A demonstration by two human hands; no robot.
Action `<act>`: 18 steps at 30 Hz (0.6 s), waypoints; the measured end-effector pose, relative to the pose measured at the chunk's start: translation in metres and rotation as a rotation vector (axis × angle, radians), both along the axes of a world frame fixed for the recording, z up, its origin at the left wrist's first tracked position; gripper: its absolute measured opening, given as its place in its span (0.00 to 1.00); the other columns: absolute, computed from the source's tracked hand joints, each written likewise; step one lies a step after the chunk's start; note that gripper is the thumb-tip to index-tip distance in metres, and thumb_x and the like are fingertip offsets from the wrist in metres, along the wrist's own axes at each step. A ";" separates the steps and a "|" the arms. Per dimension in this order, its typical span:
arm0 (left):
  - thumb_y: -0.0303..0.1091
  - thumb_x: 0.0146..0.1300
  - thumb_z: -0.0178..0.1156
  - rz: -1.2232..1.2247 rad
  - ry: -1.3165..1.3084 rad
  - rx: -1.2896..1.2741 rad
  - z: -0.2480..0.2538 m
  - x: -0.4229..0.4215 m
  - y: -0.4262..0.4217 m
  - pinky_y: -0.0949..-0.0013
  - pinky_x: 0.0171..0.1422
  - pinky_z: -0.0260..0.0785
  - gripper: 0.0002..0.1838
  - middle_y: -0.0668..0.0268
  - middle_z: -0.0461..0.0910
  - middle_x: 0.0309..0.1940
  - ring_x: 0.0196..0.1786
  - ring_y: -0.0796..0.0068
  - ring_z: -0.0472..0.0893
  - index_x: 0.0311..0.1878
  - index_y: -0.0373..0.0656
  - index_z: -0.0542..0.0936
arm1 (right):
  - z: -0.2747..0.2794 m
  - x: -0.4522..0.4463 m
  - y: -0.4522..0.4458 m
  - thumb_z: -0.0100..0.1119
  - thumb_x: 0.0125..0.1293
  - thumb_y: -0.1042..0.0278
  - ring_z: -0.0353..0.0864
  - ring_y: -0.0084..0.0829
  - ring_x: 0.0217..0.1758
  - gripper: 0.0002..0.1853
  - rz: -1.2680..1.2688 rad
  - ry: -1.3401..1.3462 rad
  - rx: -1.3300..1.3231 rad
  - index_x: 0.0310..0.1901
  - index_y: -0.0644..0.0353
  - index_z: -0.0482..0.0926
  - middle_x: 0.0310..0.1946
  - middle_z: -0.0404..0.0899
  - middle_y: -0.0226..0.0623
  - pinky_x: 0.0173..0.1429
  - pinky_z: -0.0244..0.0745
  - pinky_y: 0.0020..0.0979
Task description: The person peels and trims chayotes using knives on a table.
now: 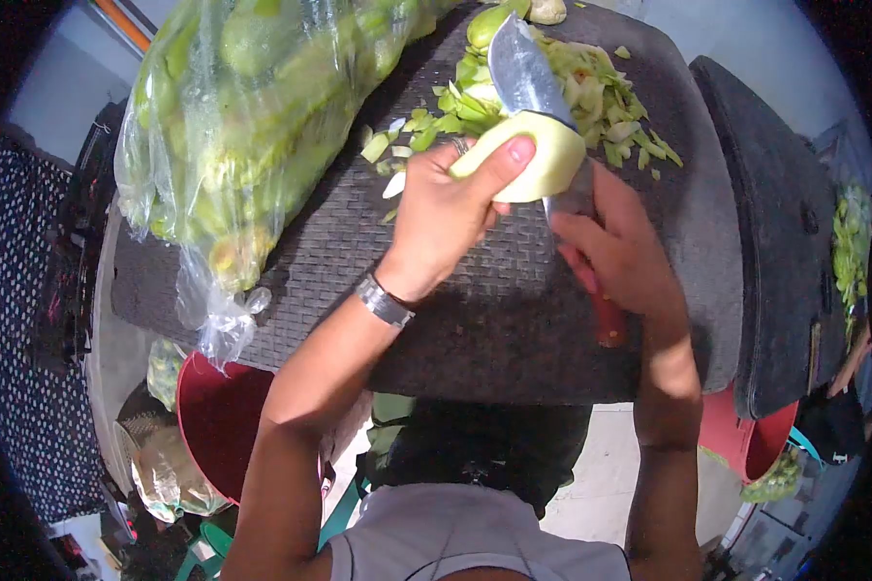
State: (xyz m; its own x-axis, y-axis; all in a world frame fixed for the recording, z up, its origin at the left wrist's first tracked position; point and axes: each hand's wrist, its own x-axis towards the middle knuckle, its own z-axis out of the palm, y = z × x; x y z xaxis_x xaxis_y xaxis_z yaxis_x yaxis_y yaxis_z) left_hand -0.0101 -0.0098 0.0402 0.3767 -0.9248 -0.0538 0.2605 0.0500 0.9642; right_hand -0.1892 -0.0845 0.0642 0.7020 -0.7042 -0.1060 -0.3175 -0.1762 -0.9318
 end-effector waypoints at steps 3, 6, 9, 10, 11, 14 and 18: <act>0.46 0.65 0.75 0.031 -0.129 0.025 -0.001 0.002 0.000 0.79 0.29 0.67 0.21 0.70 0.84 0.26 0.26 0.89 0.76 0.41 0.34 0.86 | -0.010 0.004 0.001 0.67 0.70 0.57 0.89 0.39 0.44 0.24 0.005 -0.092 -0.206 0.59 0.68 0.76 0.43 0.87 0.47 0.51 0.81 0.39; 0.44 0.65 0.75 0.371 -0.287 -0.192 -0.017 -0.024 -0.001 0.77 0.33 0.69 0.20 0.70 0.84 0.27 0.29 0.89 0.76 0.40 0.32 0.85 | -0.001 0.009 0.004 0.68 0.70 0.53 0.89 0.42 0.47 0.27 -0.026 -0.078 -0.240 0.58 0.68 0.76 0.45 0.88 0.50 0.47 0.81 0.40; 0.43 0.66 0.75 0.350 -0.242 -0.189 -0.022 -0.031 -0.005 0.77 0.33 0.69 0.20 0.71 0.84 0.28 0.31 0.89 0.75 0.40 0.32 0.86 | -0.007 0.015 0.006 0.67 0.71 0.48 0.90 0.45 0.44 0.28 -0.211 0.038 -0.296 0.57 0.67 0.77 0.41 0.87 0.53 0.43 0.82 0.42; 0.45 0.65 0.75 0.320 -0.192 -0.208 -0.024 -0.032 -0.007 0.78 0.32 0.68 0.21 0.71 0.84 0.27 0.30 0.89 0.75 0.40 0.32 0.86 | -0.006 0.016 0.009 0.66 0.72 0.46 0.90 0.47 0.43 0.28 -0.227 0.083 -0.297 0.55 0.67 0.77 0.38 0.87 0.54 0.42 0.82 0.43; 0.46 0.66 0.75 0.268 -0.210 -0.142 -0.024 -0.030 -0.006 0.78 0.32 0.68 0.21 0.72 0.83 0.26 0.30 0.90 0.75 0.39 0.32 0.86 | -0.002 0.018 0.011 0.65 0.72 0.44 0.90 0.48 0.43 0.28 -0.243 0.129 -0.302 0.54 0.66 0.78 0.36 0.86 0.55 0.42 0.82 0.44; 0.48 0.66 0.74 0.125 -0.243 0.008 -0.017 -0.013 -0.002 0.78 0.31 0.67 0.22 0.73 0.83 0.25 0.29 0.90 0.74 0.39 0.32 0.86 | -0.002 0.017 0.009 0.63 0.72 0.49 0.87 0.47 0.38 0.25 -0.235 0.221 -0.354 0.60 0.61 0.76 0.37 0.85 0.55 0.37 0.80 0.43; 0.49 0.66 0.74 0.218 -0.220 -0.054 -0.023 -0.019 -0.006 0.77 0.30 0.66 0.23 0.74 0.82 0.25 0.29 0.90 0.73 0.37 0.33 0.87 | -0.025 0.015 0.003 0.61 0.71 0.62 0.81 0.41 0.31 0.28 -0.154 0.297 -0.601 0.72 0.51 0.71 0.44 0.84 0.54 0.30 0.76 0.38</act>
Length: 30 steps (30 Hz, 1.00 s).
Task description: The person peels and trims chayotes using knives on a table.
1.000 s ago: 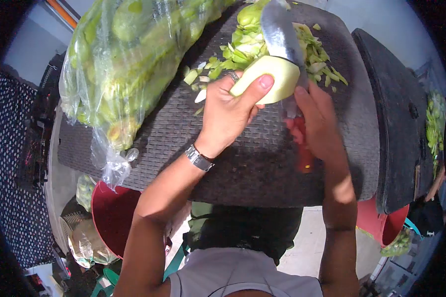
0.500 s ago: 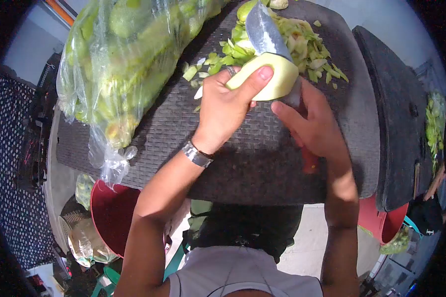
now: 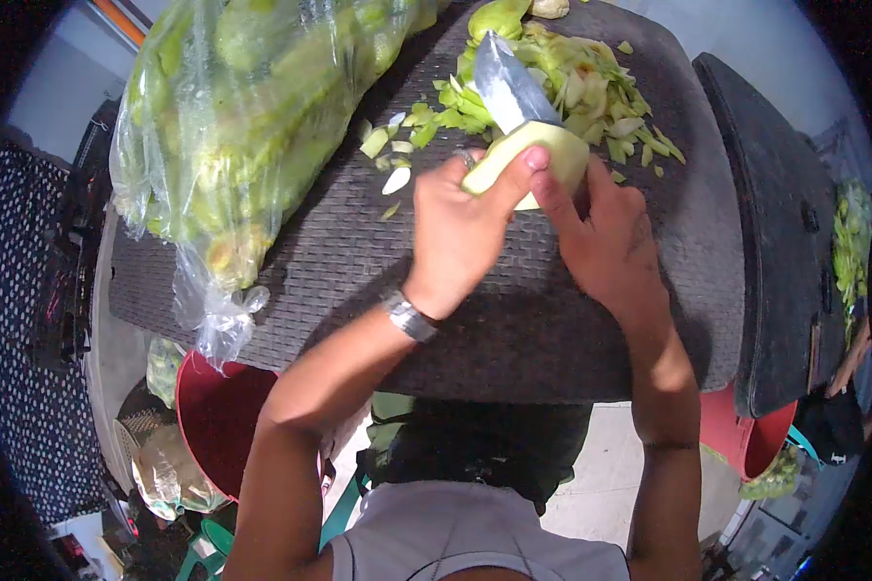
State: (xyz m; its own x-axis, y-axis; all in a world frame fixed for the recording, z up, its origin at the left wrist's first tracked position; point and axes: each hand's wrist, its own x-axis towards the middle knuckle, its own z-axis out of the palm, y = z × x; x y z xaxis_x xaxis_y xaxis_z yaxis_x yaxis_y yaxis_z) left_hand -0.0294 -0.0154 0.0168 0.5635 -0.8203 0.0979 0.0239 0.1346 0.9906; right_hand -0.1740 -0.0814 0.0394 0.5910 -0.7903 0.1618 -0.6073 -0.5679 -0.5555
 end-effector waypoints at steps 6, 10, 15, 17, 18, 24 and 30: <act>0.46 0.70 0.71 -0.125 -0.017 0.213 -0.004 0.012 -0.001 0.76 0.32 0.67 0.21 0.74 0.82 0.25 0.31 0.90 0.72 0.38 0.32 0.86 | -0.042 -0.010 -0.005 0.59 0.71 0.68 0.74 0.38 0.26 0.34 0.199 0.093 -0.808 0.78 0.44 0.65 0.48 0.79 0.56 0.25 0.73 0.38; 0.48 0.71 0.69 0.144 -0.004 -0.153 -0.009 -0.021 -0.006 0.73 0.35 0.71 0.23 0.68 0.84 0.26 0.32 0.88 0.75 0.37 0.31 0.86 | -0.041 -0.007 0.000 0.58 0.73 0.66 0.76 0.43 0.24 0.31 0.189 0.081 -0.707 0.77 0.48 0.66 0.46 0.79 0.59 0.25 0.74 0.43; 0.56 0.76 0.59 0.041 -0.092 -0.083 -0.019 -0.010 -0.009 0.71 0.35 0.71 0.29 0.65 0.83 0.26 0.29 0.83 0.77 0.43 0.31 0.84 | -0.012 0.003 -0.001 0.61 0.74 0.47 0.86 0.45 0.29 0.31 0.017 -0.055 -0.012 0.69 0.61 0.73 0.40 0.84 0.58 0.31 0.79 0.46; 0.65 0.77 0.49 -0.039 -0.077 -0.172 -0.021 -0.004 -0.015 0.72 0.32 0.69 0.37 0.65 0.81 0.24 0.26 0.82 0.75 0.41 0.32 0.83 | -0.001 0.001 -0.005 0.63 0.70 0.37 0.88 0.42 0.30 0.37 0.002 -0.136 0.207 0.64 0.64 0.75 0.36 0.86 0.53 0.33 0.79 0.46; 0.74 0.76 0.34 -0.321 0.165 0.255 0.000 0.015 -0.001 0.72 0.28 0.66 0.45 0.67 0.76 0.23 0.23 0.80 0.73 0.38 0.36 0.80 | 0.002 -0.002 -0.007 0.63 0.68 0.32 0.88 0.39 0.31 0.40 0.018 -0.169 0.294 0.61 0.65 0.77 0.34 0.87 0.50 0.34 0.79 0.45; 0.68 0.79 0.35 -0.374 0.799 -0.069 -0.007 0.024 -0.021 0.60 0.56 0.79 0.42 0.53 0.83 0.53 0.54 0.62 0.84 0.63 0.32 0.73 | 0.001 -0.009 -0.013 0.63 0.63 0.23 0.77 0.21 0.22 0.44 0.365 -0.304 0.900 0.57 0.64 0.78 0.25 0.78 0.31 0.24 0.70 0.28; 0.43 0.80 0.37 -0.486 0.990 -0.268 -0.027 0.024 -0.012 0.58 0.60 0.78 0.24 0.53 0.82 0.50 0.52 0.56 0.83 0.58 0.32 0.76 | -0.021 0.000 -0.006 0.63 0.62 0.22 0.77 0.17 0.28 0.46 0.358 -0.248 0.946 0.61 0.64 0.76 0.26 0.77 0.30 0.30 0.72 0.23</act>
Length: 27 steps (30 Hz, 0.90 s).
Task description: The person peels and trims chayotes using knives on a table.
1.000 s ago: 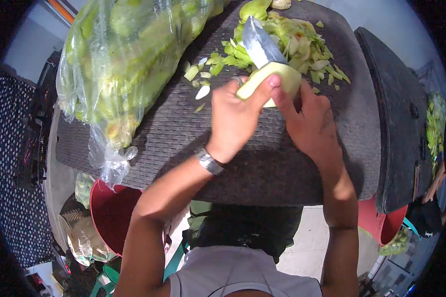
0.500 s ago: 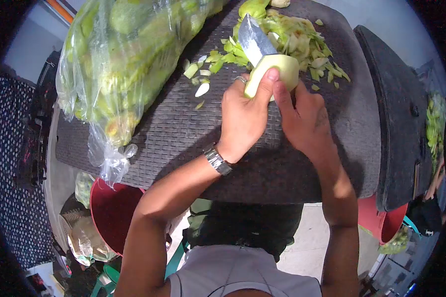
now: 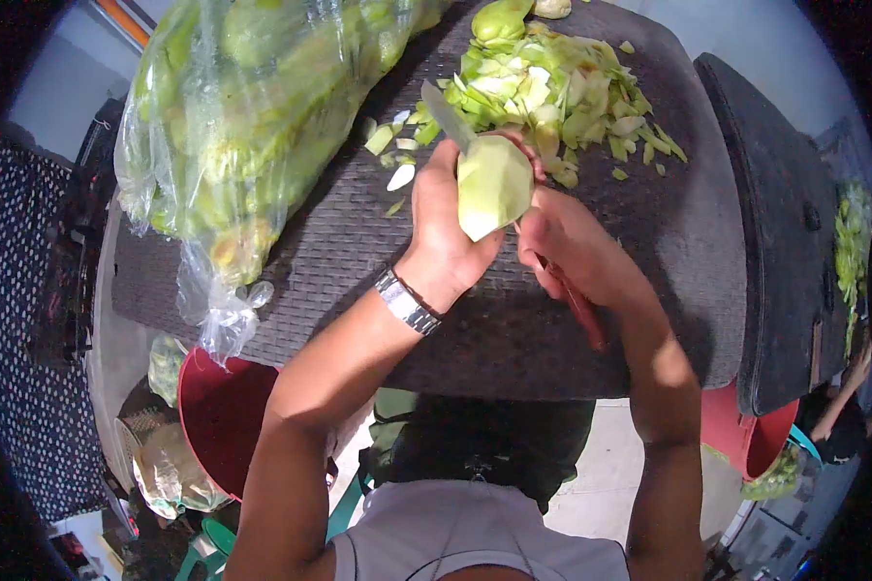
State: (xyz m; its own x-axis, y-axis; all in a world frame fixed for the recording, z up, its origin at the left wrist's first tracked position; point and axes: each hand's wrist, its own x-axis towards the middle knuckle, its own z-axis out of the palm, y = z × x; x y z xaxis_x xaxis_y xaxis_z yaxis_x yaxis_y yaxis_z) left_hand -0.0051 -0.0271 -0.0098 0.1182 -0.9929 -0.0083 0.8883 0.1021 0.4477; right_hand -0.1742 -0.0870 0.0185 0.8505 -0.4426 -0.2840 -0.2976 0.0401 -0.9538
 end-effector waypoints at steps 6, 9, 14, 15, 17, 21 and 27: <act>0.42 0.80 0.36 0.222 -0.347 0.221 0.023 -0.011 0.008 0.61 0.48 0.79 0.23 0.57 0.82 0.40 0.42 0.63 0.83 0.52 0.36 0.78 | 0.017 0.013 0.022 0.65 0.62 0.27 0.81 0.26 0.45 0.47 -0.144 0.046 -0.215 0.67 0.65 0.74 0.44 0.85 0.37 0.52 0.76 0.32; 0.43 0.81 0.34 0.208 -0.319 0.212 0.021 -0.010 0.005 0.63 0.48 0.80 0.25 0.58 0.83 0.39 0.42 0.65 0.84 0.53 0.36 0.78 | 0.011 0.021 0.031 0.60 0.71 0.38 0.78 0.22 0.40 0.36 -0.243 -0.188 -0.282 0.63 0.67 0.76 0.43 0.81 0.33 0.45 0.74 0.29; 0.51 0.82 0.30 0.178 -0.205 0.164 0.020 -0.011 0.004 0.64 0.47 0.80 0.31 0.59 0.83 0.38 0.39 0.65 0.83 0.51 0.36 0.79 | 0.023 0.022 0.038 0.61 0.71 0.42 0.79 0.26 0.43 0.33 -0.287 -0.057 -0.378 0.60 0.68 0.78 0.43 0.84 0.39 0.50 0.74 0.33; 0.53 0.82 0.29 0.170 -0.181 0.144 0.020 -0.012 0.005 0.63 0.46 0.80 0.33 0.59 0.83 0.37 0.38 0.65 0.83 0.50 0.36 0.79 | 0.022 0.022 0.038 0.61 0.71 0.42 0.79 0.25 0.42 0.32 -0.296 -0.065 -0.391 0.59 0.69 0.79 0.41 0.85 0.40 0.49 0.74 0.34; 0.60 0.80 0.29 0.159 -0.142 0.142 0.020 -0.012 0.004 0.62 0.44 0.80 0.36 0.60 0.82 0.35 0.36 0.64 0.83 0.48 0.38 0.79 | 0.025 0.023 0.039 0.60 0.71 0.41 0.79 0.26 0.41 0.32 -0.298 -0.056 -0.412 0.56 0.69 0.79 0.38 0.85 0.41 0.48 0.74 0.34; 0.74 0.75 0.32 0.156 -0.111 0.209 0.022 -0.013 0.002 0.60 0.39 0.81 0.42 0.61 0.80 0.31 0.33 0.61 0.83 0.43 0.42 0.79 | 0.025 0.023 0.040 0.58 0.72 0.41 0.78 0.27 0.37 0.31 -0.301 -0.045 -0.441 0.50 0.69 0.81 0.34 0.84 0.42 0.45 0.73 0.35; 0.79 0.71 0.35 0.176 -0.093 0.234 0.024 -0.014 0.001 0.61 0.36 0.81 0.44 0.61 0.80 0.30 0.31 0.61 0.84 0.42 0.41 0.78 | 0.027 0.023 0.041 0.57 0.73 0.40 0.77 0.28 0.35 0.31 -0.303 0.007 -0.424 0.46 0.69 0.82 0.30 0.82 0.40 0.43 0.72 0.35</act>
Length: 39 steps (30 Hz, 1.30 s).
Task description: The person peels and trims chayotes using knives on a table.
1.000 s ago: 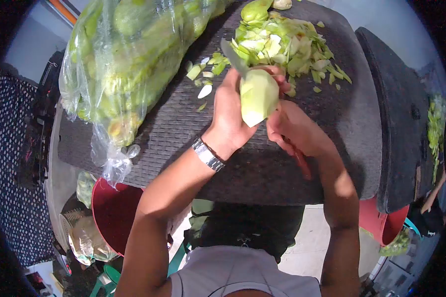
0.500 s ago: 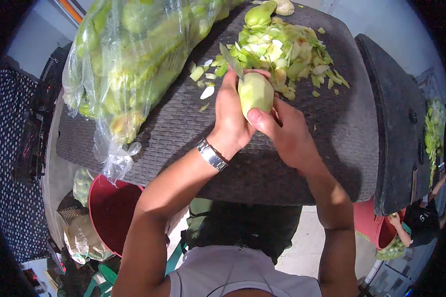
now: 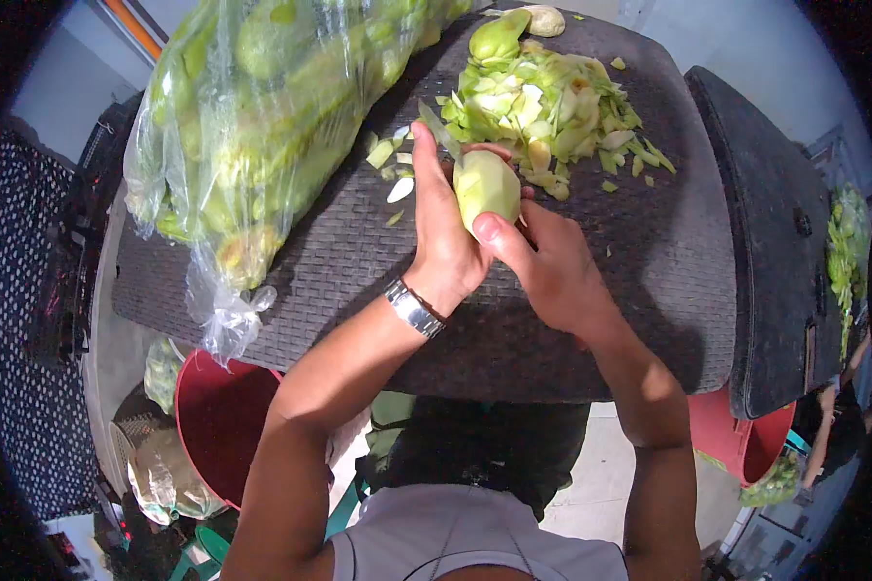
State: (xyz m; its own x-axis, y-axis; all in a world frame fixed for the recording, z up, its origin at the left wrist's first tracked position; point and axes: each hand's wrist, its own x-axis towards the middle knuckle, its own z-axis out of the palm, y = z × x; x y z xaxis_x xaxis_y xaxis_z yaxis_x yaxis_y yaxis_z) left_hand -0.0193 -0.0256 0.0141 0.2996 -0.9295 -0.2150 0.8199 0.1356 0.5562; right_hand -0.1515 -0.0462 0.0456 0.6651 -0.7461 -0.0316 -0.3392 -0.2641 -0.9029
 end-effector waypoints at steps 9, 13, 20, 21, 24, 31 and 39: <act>0.78 0.72 0.36 0.065 -0.067 0.044 0.004 -0.002 0.001 0.61 0.33 0.81 0.43 0.61 0.79 0.29 0.28 0.62 0.83 0.42 0.42 0.77 | 0.000 0.000 0.001 0.55 0.74 0.40 0.74 0.27 0.32 0.31 -0.005 -0.033 -0.004 0.39 0.69 0.81 0.24 0.77 0.40 0.39 0.69 0.35; 0.77 0.73 0.36 0.081 -0.097 0.036 -0.003 0.004 -0.003 0.61 0.33 0.80 0.42 0.61 0.79 0.29 0.28 0.62 0.83 0.42 0.41 0.77 | -0.007 0.002 0.001 0.53 0.76 0.39 0.72 0.27 0.30 0.32 -0.022 -0.065 0.027 0.35 0.69 0.80 0.22 0.74 0.39 0.37 0.68 0.35; 0.74 0.75 0.39 0.124 -0.117 0.058 -0.007 0.004 -0.006 0.59 0.41 0.80 0.38 0.64 0.79 0.33 0.33 0.66 0.81 0.47 0.42 0.75 | -0.010 0.001 -0.003 0.48 0.77 0.33 0.70 0.21 0.26 0.35 -0.002 -0.035 0.103 0.31 0.63 0.78 0.20 0.70 0.29 0.31 0.65 0.30; 0.74 0.75 0.39 0.125 -0.128 0.065 -0.007 0.004 -0.005 0.59 0.41 0.79 0.38 0.64 0.79 0.33 0.33 0.66 0.81 0.48 0.42 0.75 | -0.009 0.002 -0.004 0.46 0.77 0.31 0.70 0.20 0.26 0.35 0.026 -0.035 0.171 0.33 0.62 0.78 0.21 0.69 0.27 0.30 0.65 0.28; 0.71 0.76 0.41 0.111 -0.129 0.083 -0.009 0.008 -0.006 0.58 0.40 0.79 0.35 0.63 0.80 0.34 0.33 0.65 0.81 0.49 0.43 0.75 | -0.009 -0.001 -0.013 0.43 0.77 0.29 0.69 0.18 0.25 0.35 0.138 -0.063 0.403 0.39 0.59 0.78 0.24 0.66 0.23 0.28 0.65 0.24; 0.64 0.78 0.45 0.008 -0.113 0.150 -0.016 0.021 -0.006 0.59 0.38 0.78 0.31 0.57 0.81 0.32 0.34 0.59 0.82 0.49 0.40 0.76 | -0.020 -0.012 -0.031 0.57 0.75 0.45 0.73 0.22 0.30 0.25 0.462 -0.126 0.551 0.55 0.62 0.77 0.35 0.71 0.30 0.31 0.74 0.24; 0.56 0.80 0.45 0.062 -0.136 0.129 -0.019 0.029 -0.007 0.52 0.55 0.81 0.26 0.56 0.83 0.47 0.48 0.60 0.84 0.54 0.39 0.76 | -0.022 -0.031 -0.046 0.69 0.66 0.74 0.78 0.17 0.40 0.22 0.294 -0.129 0.265 0.60 0.67 0.77 0.40 0.81 0.29 0.43 0.77 0.25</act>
